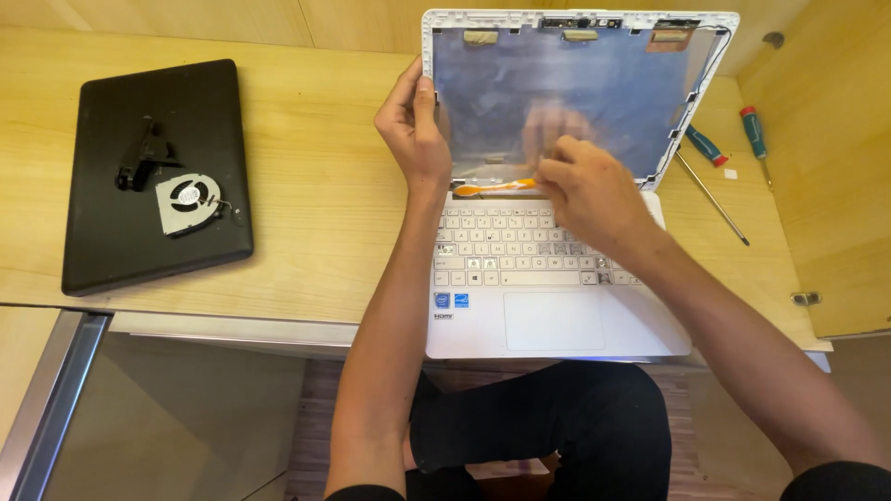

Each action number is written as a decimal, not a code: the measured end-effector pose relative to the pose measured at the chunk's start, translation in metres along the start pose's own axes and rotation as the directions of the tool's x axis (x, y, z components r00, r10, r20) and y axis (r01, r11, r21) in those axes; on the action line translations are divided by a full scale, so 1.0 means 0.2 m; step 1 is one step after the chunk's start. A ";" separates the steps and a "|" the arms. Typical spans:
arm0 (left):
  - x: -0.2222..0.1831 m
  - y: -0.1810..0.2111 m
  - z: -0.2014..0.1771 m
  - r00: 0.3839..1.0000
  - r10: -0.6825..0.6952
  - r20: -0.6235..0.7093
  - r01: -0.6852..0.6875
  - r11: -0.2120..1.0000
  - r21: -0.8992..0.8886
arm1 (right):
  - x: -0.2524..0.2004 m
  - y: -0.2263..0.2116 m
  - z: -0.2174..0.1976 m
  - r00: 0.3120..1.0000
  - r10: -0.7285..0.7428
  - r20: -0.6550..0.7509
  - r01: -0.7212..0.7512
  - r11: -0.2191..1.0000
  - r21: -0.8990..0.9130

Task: A person is disassembling and cleaning the internal components of a laptop using a screwdriver and a small brush.

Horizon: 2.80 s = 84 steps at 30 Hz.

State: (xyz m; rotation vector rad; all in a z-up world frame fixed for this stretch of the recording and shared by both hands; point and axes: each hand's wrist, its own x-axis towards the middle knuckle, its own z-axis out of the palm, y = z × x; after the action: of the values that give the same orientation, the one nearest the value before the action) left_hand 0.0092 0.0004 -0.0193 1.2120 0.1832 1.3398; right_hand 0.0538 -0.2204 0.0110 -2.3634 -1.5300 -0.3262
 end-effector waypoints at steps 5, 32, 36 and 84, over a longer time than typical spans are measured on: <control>0.01 -0.05 -0.01 0.999 -0.011 0.039 0.015 0.996 -0.088 | 0.00 -0.13 0.07 0.991 -0.096 -0.088 0.081 0.984 -0.160; 0.00 0.17 -0.04 0.962 -0.043 0.271 -0.012 0.980 0.197 | -0.62 0.19 -0.11 0.893 0.224 -0.389 -0.222 0.974 0.052; -0.10 0.33 -0.09 0.975 -0.184 0.123 0.117 0.902 0.416 | -0.47 0.26 -0.10 0.887 0.132 -0.442 -0.086 0.989 0.123; -0.52 0.67 -0.29 0.589 -0.594 0.548 -0.457 0.314 0.832 | -0.22 0.22 0.07 0.972 -0.119 -0.201 0.163 0.962 0.219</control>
State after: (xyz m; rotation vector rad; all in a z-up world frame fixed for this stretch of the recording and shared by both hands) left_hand -0.1490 -0.0819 0.0008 2.7556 0.4045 0.2199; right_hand 0.0762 -0.2692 -0.0227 -1.9900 -1.5580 -0.3658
